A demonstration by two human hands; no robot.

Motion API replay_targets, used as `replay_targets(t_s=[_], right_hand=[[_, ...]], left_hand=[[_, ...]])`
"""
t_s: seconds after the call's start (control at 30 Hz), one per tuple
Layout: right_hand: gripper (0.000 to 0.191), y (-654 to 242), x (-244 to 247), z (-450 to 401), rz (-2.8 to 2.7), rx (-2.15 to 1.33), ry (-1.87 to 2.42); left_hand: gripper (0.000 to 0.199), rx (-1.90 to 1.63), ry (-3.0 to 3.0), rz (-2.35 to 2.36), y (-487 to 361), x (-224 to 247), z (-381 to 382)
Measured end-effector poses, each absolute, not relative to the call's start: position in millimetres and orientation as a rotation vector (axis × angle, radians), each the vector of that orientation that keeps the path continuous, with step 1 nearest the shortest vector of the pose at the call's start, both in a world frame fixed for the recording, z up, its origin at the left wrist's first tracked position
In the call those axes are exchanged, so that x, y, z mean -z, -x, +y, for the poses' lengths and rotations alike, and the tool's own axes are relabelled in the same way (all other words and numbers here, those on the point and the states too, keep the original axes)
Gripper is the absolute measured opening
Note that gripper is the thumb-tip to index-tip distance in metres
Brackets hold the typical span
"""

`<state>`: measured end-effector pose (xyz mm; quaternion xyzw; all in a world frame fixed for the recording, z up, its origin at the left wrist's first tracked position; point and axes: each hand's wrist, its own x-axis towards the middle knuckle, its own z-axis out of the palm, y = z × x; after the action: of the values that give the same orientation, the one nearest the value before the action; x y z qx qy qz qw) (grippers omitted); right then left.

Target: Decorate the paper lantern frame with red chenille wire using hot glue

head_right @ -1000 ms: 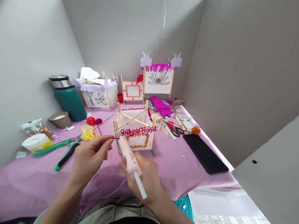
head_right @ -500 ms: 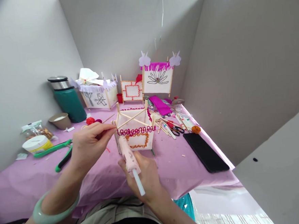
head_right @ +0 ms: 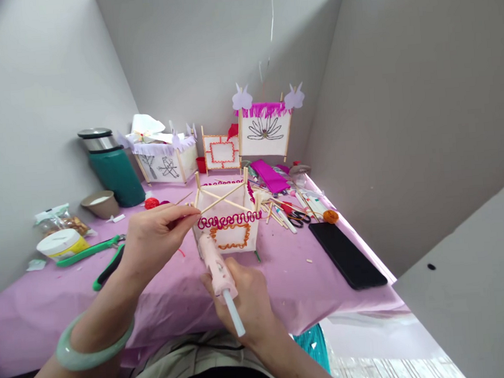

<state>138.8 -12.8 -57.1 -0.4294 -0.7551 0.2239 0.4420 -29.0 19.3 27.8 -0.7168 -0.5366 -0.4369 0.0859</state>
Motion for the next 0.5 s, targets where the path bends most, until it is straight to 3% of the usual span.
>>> replay_targets(t_s=[0.5], right_hand=[[0.024,-129.4,50.2,-3.2,-1.856,-0.482,1.011]], left_hand=[[0.014,1.308,2.141,-1.615,27.7,-29.3,17.5]])
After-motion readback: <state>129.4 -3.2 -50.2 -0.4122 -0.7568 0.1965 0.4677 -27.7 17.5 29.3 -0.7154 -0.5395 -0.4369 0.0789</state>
